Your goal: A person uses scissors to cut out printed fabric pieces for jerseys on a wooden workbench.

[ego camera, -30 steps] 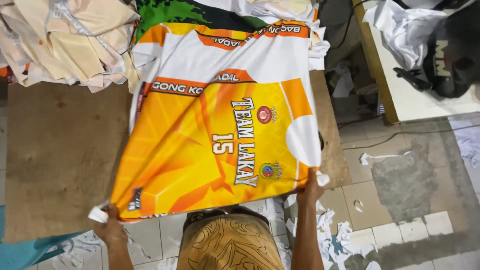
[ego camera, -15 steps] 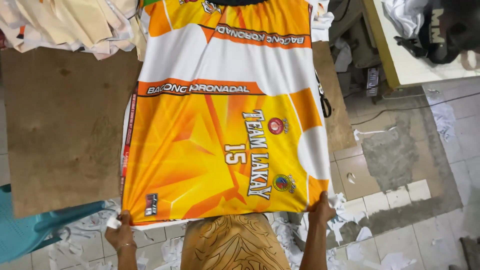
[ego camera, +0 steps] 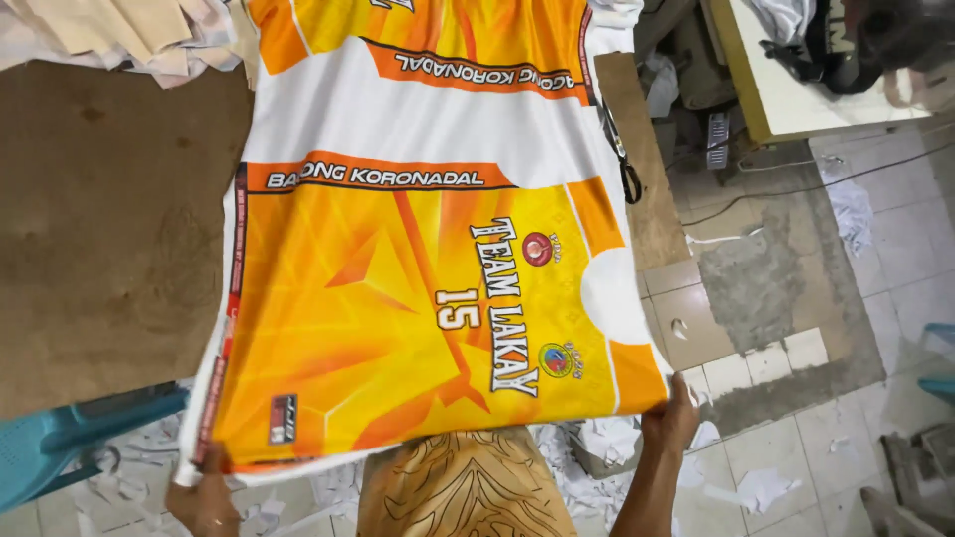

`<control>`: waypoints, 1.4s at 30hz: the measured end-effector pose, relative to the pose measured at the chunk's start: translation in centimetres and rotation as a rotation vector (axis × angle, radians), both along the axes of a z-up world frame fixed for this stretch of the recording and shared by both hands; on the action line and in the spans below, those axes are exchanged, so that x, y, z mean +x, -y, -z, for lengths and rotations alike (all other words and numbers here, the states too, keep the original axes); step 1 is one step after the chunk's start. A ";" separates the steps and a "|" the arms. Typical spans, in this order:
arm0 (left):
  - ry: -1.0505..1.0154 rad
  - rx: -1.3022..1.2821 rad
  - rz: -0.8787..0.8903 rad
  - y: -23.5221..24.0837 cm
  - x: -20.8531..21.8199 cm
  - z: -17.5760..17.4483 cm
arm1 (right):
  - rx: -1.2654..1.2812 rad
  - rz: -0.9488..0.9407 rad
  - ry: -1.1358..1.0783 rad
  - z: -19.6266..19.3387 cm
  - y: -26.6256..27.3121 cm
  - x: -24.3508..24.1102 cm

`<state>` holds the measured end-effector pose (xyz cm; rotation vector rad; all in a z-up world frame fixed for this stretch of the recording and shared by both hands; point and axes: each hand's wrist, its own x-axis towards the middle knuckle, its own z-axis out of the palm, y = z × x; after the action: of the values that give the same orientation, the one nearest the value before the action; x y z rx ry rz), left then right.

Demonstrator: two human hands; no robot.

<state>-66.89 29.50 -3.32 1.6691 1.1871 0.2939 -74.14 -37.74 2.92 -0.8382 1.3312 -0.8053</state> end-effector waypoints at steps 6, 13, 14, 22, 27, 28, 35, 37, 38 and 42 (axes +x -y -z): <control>0.571 -0.013 0.281 6.1 18.7 -6.1 | -0.108 -0.392 0.082 -8.4 -1.7 16.6; 0.382 0.138 0.138 9.8 38.1 3.5 | -0.151 -0.408 0.223 2.6 8.3 32.1; 0.379 0.143 0.140 13.1 36.7 1.4 | -0.146 -0.406 0.221 3.6 8.0 32.6; -0.314 0.947 1.090 27.6 27.3 -3.5 | -1.753 -1.167 -0.471 4.4 -10.8 32.0; -0.406 0.911 0.967 22.2 24.0 -1.5 | -1.776 -1.527 -0.269 3.3 -12.9 31.6; -0.490 0.854 0.944 21.4 22.3 -1.0 | -1.806 -1.565 -0.207 3.3 -12.5 31.1; -0.167 1.025 0.812 22.9 20.2 -0.9 | -1.824 -1.435 -0.364 5.5 -5.8 29.9; 0.037 1.382 0.666 20.8 26.3 -0.7 | -1.927 -1.285 -0.489 7.2 -4.6 33.0; 0.041 1.378 0.664 20.8 30.1 -2.1 | -1.932 -1.283 -0.492 6.4 -4.9 35.2; -0.187 0.918 1.074 20.5 43.8 -3.1 | -1.667 -1.323 -0.688 2.1 -6.9 43.6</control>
<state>-23.09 8.97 -0.23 2.9152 0.0702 -0.0325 -30.51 -30.86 0.78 -3.0094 -0.0034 -0.3196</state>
